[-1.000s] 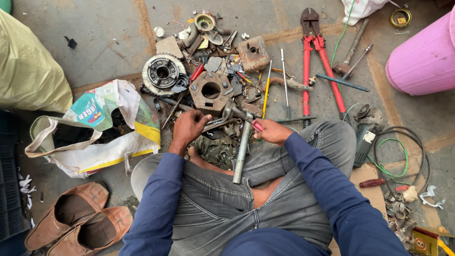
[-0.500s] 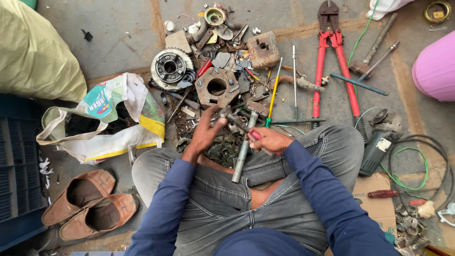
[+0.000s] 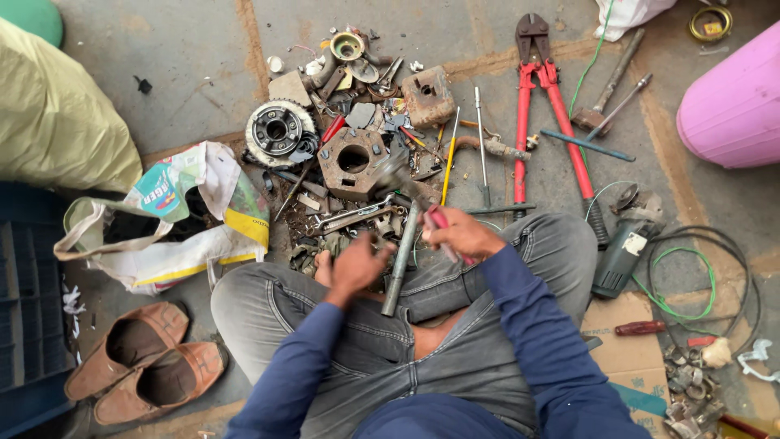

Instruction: The person sits on the floor and uses pliers and a hammer to disassemble and adjust a mechanical component, likely a bearing or hub. They repeatedly strike the part with the hammer and use pliers to grip and remove small pieces.

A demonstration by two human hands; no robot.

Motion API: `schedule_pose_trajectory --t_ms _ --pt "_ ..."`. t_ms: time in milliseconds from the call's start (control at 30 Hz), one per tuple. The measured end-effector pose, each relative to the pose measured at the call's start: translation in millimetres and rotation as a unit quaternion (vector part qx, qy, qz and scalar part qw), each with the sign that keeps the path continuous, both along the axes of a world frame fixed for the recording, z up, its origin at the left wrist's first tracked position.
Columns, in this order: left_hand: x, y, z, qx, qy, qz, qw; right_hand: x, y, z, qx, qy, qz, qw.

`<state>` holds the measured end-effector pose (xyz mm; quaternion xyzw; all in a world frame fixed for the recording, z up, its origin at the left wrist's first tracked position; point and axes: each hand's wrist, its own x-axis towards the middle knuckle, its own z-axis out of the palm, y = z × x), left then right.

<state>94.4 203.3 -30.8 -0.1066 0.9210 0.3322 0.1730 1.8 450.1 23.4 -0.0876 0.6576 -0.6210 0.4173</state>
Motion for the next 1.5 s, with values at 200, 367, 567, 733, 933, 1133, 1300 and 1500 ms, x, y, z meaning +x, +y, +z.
schedule_pose_trajectory --t_ms 200,367,567,733,933,1133,1300,1500 --pt "20 57 -6 -0.069 0.021 -0.063 0.995 -5 30 18 0.037 0.010 -0.114 0.993" --pt "27 68 -6 -0.109 0.085 -0.071 0.988 -3 49 22 0.025 0.015 -0.135 0.990" --pt "0 27 1 -0.253 0.151 -0.150 0.944 -2 55 19 0.018 0.036 -0.116 0.992" --pt "-12 14 27 -0.319 0.218 -0.128 0.913 6 54 31 0.028 0.015 -0.110 0.993" --pt "31 60 114 -0.019 0.249 0.011 0.968 40 71 60 0.001 0.053 -0.082 0.995" --pt "109 108 196 0.112 0.383 0.089 0.913 129 116 84 -0.116 -0.038 0.013 0.992" --pt "154 127 239 0.086 0.346 0.046 0.933 206 154 80 -0.189 -0.091 0.131 0.969" --pt "163 134 218 0.039 0.264 -0.138 0.954 221 152 38 -0.171 -0.142 0.060 0.973"
